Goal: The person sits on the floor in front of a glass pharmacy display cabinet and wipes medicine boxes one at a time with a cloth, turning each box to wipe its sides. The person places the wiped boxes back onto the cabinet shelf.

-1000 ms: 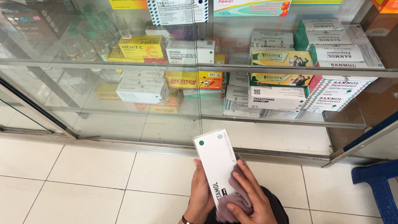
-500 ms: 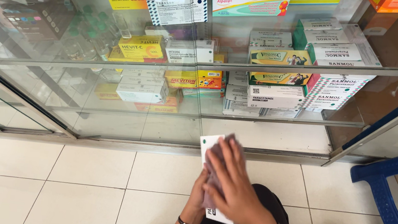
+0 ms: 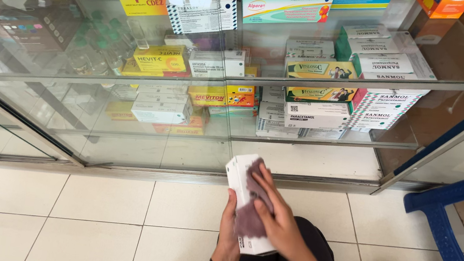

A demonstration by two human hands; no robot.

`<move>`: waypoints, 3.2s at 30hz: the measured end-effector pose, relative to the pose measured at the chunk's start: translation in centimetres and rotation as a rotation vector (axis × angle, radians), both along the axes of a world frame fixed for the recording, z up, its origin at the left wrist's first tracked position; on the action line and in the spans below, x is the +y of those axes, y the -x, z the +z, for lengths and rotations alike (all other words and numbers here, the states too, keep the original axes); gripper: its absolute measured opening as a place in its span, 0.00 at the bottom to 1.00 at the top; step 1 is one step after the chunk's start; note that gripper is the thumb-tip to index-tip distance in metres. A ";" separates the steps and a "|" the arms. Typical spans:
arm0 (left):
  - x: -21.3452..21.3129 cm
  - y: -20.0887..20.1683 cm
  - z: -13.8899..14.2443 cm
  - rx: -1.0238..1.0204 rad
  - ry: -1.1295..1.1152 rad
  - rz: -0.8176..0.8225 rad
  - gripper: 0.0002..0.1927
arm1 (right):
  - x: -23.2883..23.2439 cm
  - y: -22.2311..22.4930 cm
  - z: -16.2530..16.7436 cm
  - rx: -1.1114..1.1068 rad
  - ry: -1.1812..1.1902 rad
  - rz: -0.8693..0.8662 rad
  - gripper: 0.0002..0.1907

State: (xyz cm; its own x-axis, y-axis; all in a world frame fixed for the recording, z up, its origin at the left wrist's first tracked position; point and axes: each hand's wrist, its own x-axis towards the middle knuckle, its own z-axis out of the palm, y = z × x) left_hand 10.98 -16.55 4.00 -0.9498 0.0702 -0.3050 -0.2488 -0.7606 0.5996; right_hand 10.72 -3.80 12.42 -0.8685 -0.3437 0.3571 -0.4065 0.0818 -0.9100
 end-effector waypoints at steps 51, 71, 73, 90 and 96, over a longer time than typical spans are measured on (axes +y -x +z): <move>4.8 -1.8 1.4 0.071 -0.608 -0.116 0.28 | 1.3 -6.0 -1.9 0.506 -0.301 -0.474 0.25; 6.6 -2.6 0.4 0.020 -0.392 0.083 0.29 | 3.1 -3.3 -2.2 0.312 -0.039 -0.491 0.25; 6.8 -2.6 0.8 -0.026 -0.344 0.131 0.32 | 3.4 -3.1 -2.6 0.276 0.089 -0.553 0.21; 5.0 -1.9 -0.5 0.502 -0.200 0.043 0.62 | 8.2 -0.7 -6.1 -0.808 1.236 -0.418 0.11; 2.7 -1.1 -0.7 0.710 0.005 -0.077 0.69 | 9.0 -1.7 -6.1 -1.232 1.105 -0.158 0.20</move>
